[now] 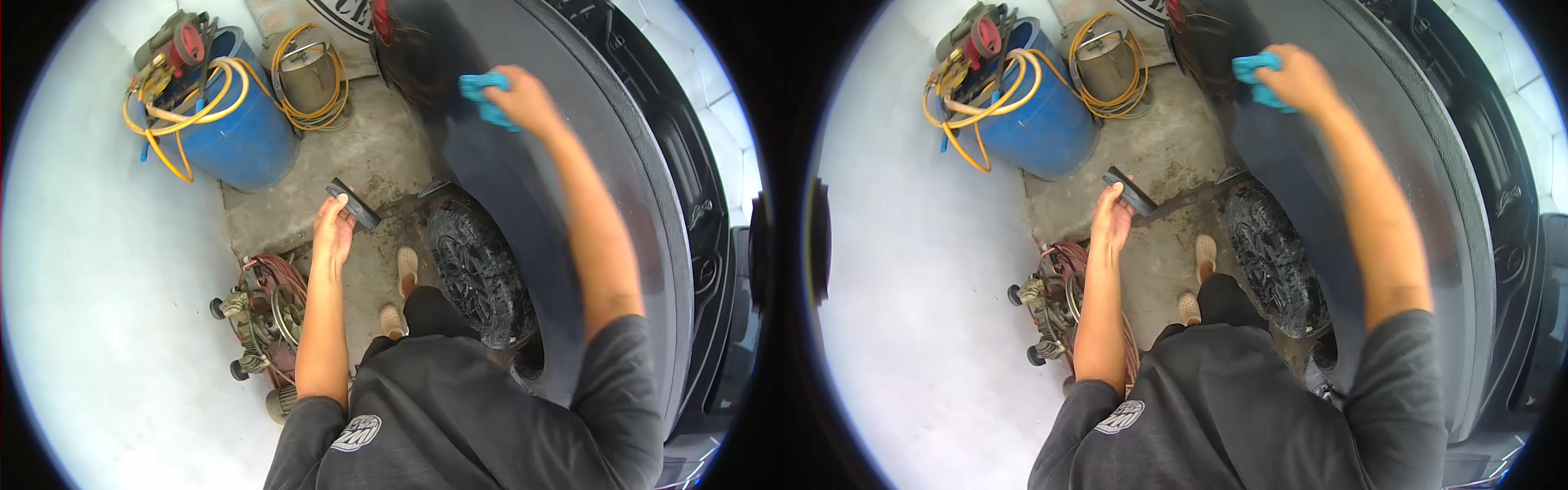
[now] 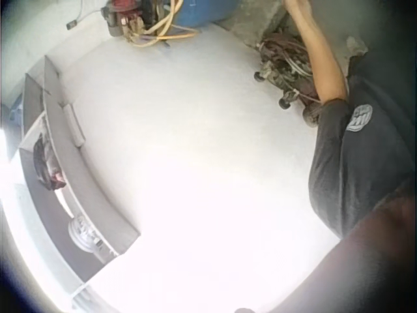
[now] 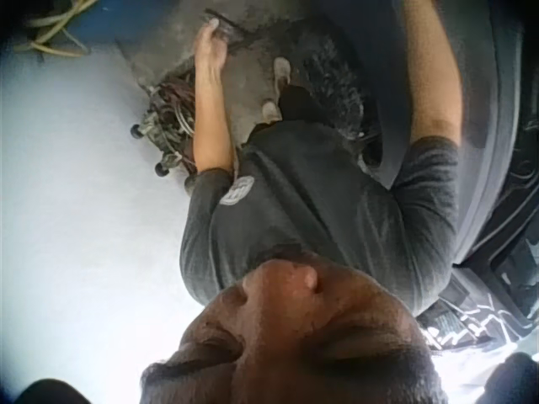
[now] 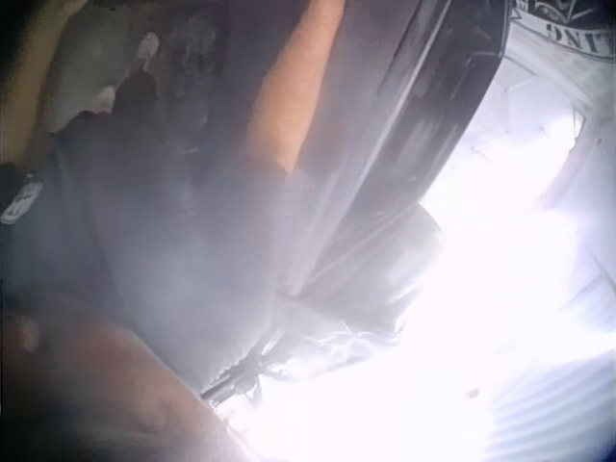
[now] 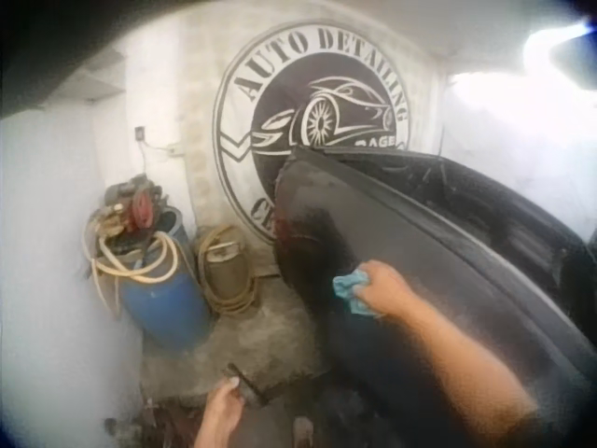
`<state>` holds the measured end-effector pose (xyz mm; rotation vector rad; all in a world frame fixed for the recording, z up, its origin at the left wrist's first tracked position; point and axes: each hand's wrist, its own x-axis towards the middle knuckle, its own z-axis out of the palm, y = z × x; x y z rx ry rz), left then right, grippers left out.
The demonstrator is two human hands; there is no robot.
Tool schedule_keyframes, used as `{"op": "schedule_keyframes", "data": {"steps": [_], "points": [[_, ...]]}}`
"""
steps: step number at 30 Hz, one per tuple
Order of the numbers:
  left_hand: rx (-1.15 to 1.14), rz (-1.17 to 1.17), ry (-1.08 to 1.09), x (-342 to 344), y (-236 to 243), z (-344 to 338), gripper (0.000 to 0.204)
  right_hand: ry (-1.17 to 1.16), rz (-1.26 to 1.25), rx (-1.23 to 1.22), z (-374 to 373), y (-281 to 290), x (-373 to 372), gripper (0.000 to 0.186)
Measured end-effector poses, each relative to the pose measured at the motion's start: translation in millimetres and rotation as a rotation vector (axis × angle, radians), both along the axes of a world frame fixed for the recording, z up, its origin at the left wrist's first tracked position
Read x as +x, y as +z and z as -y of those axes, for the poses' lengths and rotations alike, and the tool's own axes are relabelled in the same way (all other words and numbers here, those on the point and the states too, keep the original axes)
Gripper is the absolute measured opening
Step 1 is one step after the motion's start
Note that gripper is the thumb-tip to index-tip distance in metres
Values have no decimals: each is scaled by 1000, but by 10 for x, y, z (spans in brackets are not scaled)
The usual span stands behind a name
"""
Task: The person sands a car fender with a sanding block and water, periodically wiping the surface with a cloth and replacing the sandpaper.
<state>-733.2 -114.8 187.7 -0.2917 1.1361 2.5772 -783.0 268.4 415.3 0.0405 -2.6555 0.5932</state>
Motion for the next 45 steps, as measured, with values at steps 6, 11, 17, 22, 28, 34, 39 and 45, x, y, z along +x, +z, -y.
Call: {"op": "schedule_keyframes", "data": {"steps": [6, 11, 17, 22, 28, 34, 39, 45], "points": [[-36, -122, -125, -237, 18, -62, 78, 61, 370, -887, 1404, -1738, -307, 24], [-11, 77, -331, -941, -408, -451, 67, 36, 543, -1105, 1713, -2545, -544, 64], [-146, 176, -482, -1696, -489, -624, 60, -116, 377, -1401, 1503, -2592, -681, 68], [-273, 60, -407, -2328, -393, -727, 45, 83, 398, -892, 1354, -1687, -1055, 52], [-370, 44, -277, -3166, -240, -810, 30, 66, 221, -511, 1561, -1697, -1965, 39], [-258, 45, -372, -4255, -29, -523, 13, -113, 143, -641, 1761, -1687, -2770, 42], [-235, 72, -616, -4826, 220, -565, 10, -352, 12, -432, 2083, -1279, -3140, 58], [-265, -16, -971, -4889, 526, -1088, 12, -762, 58, -308, 2115, -1049, -2964, 74]]}}
